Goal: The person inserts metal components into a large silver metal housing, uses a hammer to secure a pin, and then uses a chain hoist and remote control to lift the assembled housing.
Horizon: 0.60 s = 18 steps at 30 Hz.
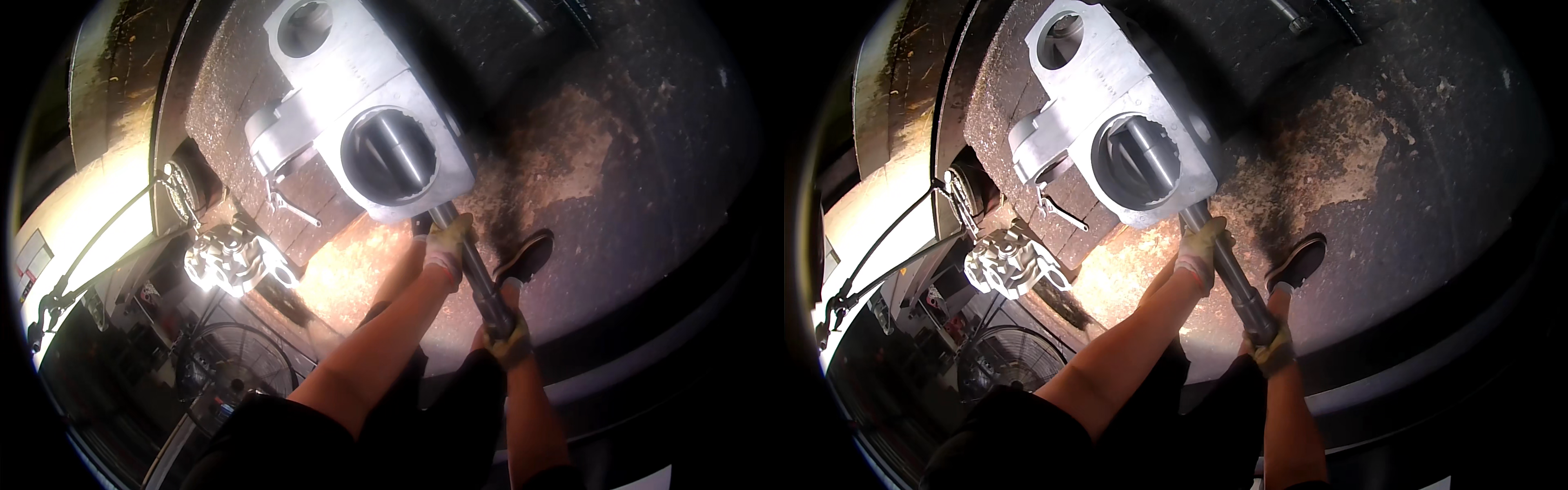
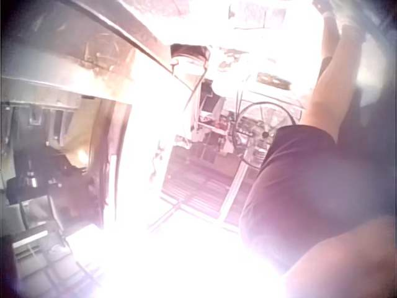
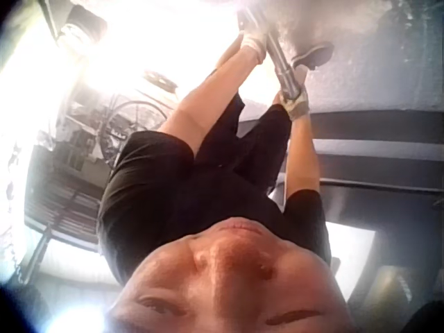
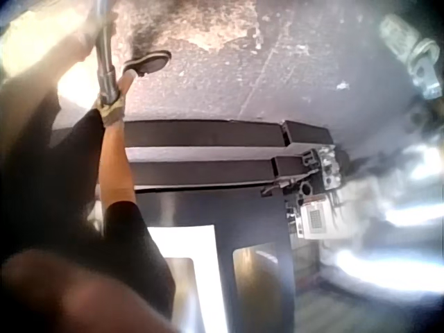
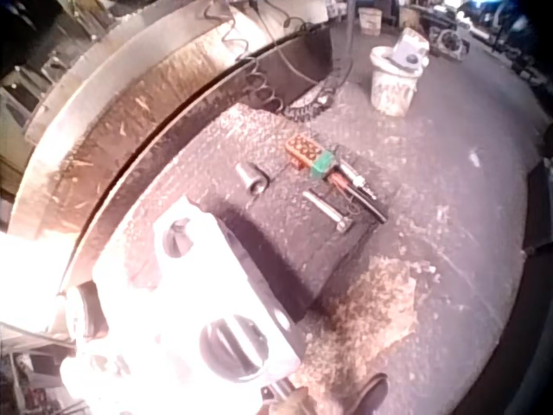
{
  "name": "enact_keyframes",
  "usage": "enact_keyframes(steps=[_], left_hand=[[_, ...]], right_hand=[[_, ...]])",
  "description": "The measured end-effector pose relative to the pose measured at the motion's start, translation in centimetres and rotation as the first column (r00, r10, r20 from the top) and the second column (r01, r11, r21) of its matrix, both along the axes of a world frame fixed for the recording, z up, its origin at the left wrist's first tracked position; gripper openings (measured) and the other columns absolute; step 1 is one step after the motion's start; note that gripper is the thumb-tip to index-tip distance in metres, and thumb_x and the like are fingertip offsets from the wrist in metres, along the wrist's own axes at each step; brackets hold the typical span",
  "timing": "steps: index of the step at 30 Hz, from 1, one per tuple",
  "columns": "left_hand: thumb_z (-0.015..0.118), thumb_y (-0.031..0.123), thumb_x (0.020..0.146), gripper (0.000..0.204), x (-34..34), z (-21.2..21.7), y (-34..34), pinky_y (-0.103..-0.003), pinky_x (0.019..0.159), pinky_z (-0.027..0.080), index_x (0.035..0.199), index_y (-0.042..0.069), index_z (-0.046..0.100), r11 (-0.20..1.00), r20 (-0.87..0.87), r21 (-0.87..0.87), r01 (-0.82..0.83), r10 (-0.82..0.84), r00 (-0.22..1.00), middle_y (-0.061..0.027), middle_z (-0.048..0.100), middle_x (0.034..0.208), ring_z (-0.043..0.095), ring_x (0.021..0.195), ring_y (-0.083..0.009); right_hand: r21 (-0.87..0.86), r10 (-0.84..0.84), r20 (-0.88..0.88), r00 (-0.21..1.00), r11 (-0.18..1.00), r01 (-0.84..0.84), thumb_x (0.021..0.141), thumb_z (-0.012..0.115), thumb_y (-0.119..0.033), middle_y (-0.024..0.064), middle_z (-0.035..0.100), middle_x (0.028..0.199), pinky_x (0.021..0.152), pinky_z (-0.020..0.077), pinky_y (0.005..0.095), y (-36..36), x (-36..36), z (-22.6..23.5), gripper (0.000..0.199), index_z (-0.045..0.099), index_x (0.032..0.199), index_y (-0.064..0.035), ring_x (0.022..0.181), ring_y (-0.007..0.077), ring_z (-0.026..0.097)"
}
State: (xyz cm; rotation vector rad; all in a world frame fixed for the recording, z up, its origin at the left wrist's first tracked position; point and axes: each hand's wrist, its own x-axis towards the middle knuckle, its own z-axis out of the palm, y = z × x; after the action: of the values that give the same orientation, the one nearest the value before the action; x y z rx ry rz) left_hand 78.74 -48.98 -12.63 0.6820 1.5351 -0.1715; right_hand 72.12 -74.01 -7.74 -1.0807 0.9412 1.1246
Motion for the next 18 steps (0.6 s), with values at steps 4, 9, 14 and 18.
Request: enact_keyframes(steps=[4,9,14,18], left_hand=[[0.08,0.027,0.087,0.035,-0.3,-1.7,4.7,-0.035,0.069,0.054,0.108,0.003,0.064,0.983,0.165,0.107,0.151,-0.167,0.972,-0.0086,0.068,0.088,0.068,0.077,-0.022],[0.079,0.026,0.087,0.032,-0.3,5.8,8.3,-0.037,0.08,0.056,0.108,0.004,0.07,0.325,-0.2,0.245,0.913,-0.905,0.376,-0.0127,0.071,0.098,0.069,0.089,-0.0268],[0.078,0.028,0.074,0.038,-1.3,9.9,12.1,-0.049,0.098,0.052,0.107,0.01,0.073,-0.297,-0.416,0.881,0.367,-0.856,0.307,-0.0099,0.073,0.1,0.069,0.097,-0.0321],[0.083,0.028,0.067,0.043,1.8,7.8,13.6,-0.053,0.101,0.047,0.103,0.007,0.07,-0.31,-0.439,0.873,0.377,-0.836,0.33,-0.0089,0.071,0.092,0.069,0.087,-0.0292]], right_hand=[[-0.045,0.024,-0.142,0.99,0.999,-0.03,0.103,0.041,-0.068,0.006,0.072,0.095,0.057,0.0573,0.0345,4.0,0.6,-1.8,0.059,0.066,0.118,-0.017,0.077,0.0247,0.07],[-0.031,-0.295,-0.438,0.849,0.949,0.314,0.104,0.045,-0.062,0.0086,0.073,0.09,0.056,0.057,0.0385,3.8,0.7,-4.8,0.054,0.07,0.114,-0.0159,0.071,0.0286,0.069],[0.028,-0.25,-0.427,0.869,0.957,0.29,0.104,0.045,-0.061,0.0139,0.071,0.083,0.045,0.0509,0.0362,3.1,0.9,-5.6,0.057,0.069,0.117,-0.0115,0.06,0.0299,0.066],[0.088,-0.276,-0.401,0.874,0.938,0.337,0.104,0.046,-0.061,0.014,0.071,0.083,0.043,0.0511,0.0357,4.3,1.0,-4.9,0.058,0.068,0.118,-0.0094,0.058,0.0291,0.066]])
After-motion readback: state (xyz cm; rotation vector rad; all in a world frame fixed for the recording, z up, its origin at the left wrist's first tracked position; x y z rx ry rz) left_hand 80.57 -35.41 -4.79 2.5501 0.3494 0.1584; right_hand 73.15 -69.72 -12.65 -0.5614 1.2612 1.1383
